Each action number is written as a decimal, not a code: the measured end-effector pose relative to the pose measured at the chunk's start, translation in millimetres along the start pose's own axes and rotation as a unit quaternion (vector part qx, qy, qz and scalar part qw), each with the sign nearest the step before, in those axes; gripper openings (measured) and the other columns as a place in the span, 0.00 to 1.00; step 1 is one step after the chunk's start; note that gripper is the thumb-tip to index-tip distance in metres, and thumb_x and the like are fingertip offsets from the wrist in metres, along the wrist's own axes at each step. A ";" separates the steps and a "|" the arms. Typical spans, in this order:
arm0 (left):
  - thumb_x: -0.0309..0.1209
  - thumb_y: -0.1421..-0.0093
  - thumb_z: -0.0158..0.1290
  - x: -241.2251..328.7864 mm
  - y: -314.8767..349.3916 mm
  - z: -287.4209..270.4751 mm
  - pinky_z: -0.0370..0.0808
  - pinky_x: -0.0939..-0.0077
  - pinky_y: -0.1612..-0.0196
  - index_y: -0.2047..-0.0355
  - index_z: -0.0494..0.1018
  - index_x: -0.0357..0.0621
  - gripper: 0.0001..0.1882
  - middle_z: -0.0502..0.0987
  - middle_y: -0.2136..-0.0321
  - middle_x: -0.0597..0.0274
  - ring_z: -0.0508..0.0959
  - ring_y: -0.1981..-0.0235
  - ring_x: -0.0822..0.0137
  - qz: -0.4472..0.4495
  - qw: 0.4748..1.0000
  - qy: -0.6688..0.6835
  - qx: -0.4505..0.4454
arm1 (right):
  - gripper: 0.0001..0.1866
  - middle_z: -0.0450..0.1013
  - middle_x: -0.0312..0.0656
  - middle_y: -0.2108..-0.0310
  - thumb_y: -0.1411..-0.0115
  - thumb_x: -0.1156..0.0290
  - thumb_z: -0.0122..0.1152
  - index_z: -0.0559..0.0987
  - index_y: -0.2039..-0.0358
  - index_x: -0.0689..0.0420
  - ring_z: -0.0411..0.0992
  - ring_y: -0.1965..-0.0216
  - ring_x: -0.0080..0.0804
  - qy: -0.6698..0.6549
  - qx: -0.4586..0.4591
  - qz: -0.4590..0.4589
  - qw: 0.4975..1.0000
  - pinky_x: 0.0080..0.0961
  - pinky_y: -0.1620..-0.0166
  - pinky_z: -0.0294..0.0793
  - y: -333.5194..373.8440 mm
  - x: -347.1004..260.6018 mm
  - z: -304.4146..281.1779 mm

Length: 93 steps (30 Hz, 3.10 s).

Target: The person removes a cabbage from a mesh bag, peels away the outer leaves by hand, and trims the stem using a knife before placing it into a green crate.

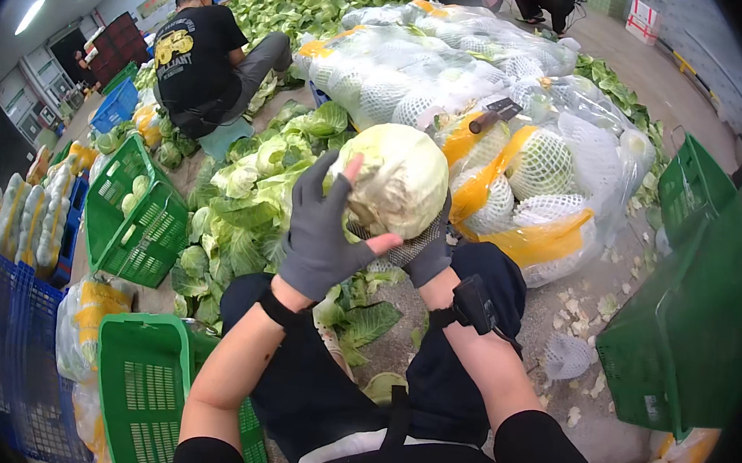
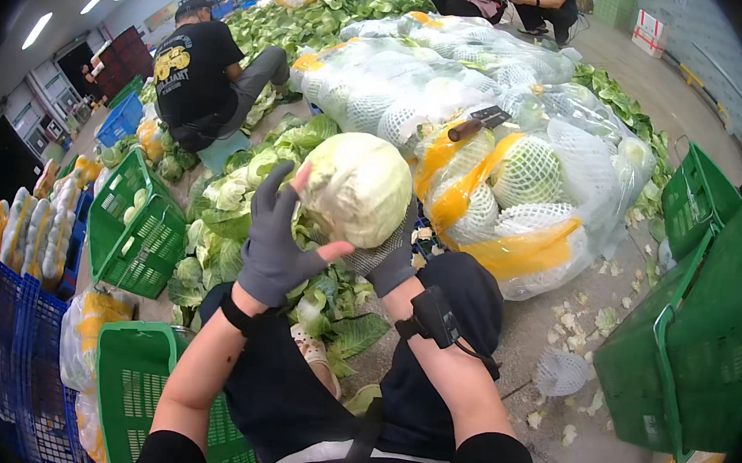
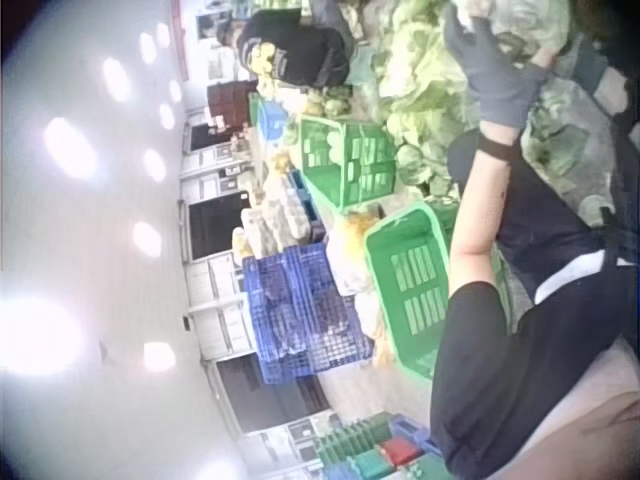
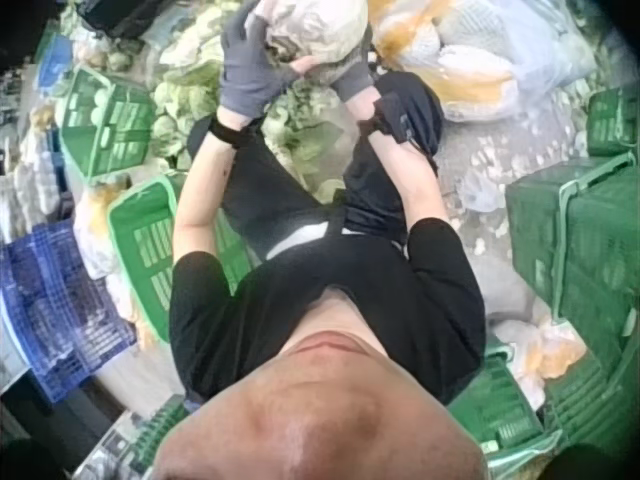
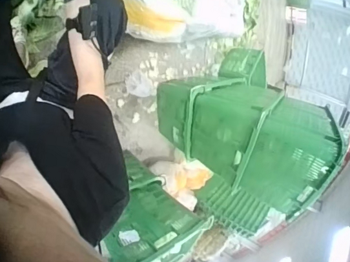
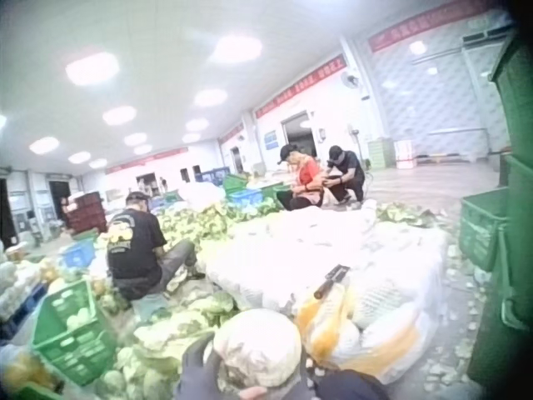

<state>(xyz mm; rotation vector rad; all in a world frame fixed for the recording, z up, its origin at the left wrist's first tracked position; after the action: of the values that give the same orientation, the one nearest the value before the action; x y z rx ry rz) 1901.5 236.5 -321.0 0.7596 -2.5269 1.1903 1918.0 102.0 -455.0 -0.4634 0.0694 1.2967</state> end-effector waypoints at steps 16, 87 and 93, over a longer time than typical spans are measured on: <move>0.32 0.53 0.57 4.9 -14.0 1.9 0.68 0.72 0.78 0.52 0.69 0.43 0.25 0.69 0.78 0.64 0.71 0.79 0.65 0.278 0.941 -0.192 -0.026 | 0.45 0.53 0.49 0.37 0.46 0.33 0.41 0.52 0.36 0.50 0.55 0.38 0.50 -0.254 -0.073 0.099 0.960 0.50 0.38 0.56 14.1 -1.9 19.5; 0.28 0.48 0.60 -28.7 36.4 -7.9 0.67 0.81 0.72 0.68 0.69 0.41 0.12 0.67 0.80 0.69 0.67 0.77 0.76 -0.215 0.946 0.236 -0.057 | 0.36 0.56 0.46 0.38 0.41 0.46 0.44 0.55 0.37 0.53 0.56 0.39 0.41 0.208 -0.016 -0.059 0.976 0.39 0.37 0.55 17.2 22.9 -38.4; 0.28 0.46 0.57 -4.5 39.7 -7.7 0.69 0.70 0.72 0.69 0.69 0.42 0.08 0.69 0.76 0.58 0.71 0.73 0.58 -0.040 0.999 0.005 0.009 | 0.36 0.56 0.47 0.39 0.41 0.46 0.41 0.56 0.37 0.53 0.57 0.39 0.43 0.028 -0.015 -0.044 0.999 0.41 0.37 0.55 17.8 18.6 -25.7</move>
<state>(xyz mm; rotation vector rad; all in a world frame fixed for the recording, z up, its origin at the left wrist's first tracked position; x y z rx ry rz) 1883.4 265.0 -343.5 0.8488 -2.4557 1.1883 1911.8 112.8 -489.2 -0.5219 0.0757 1.1997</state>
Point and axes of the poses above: each hand's wrist, its own y-axis away from the middle knuckle, its own z-axis out of the palm, x = y × z, the point moved 5 cm from there along -y, towards the middle knuckle
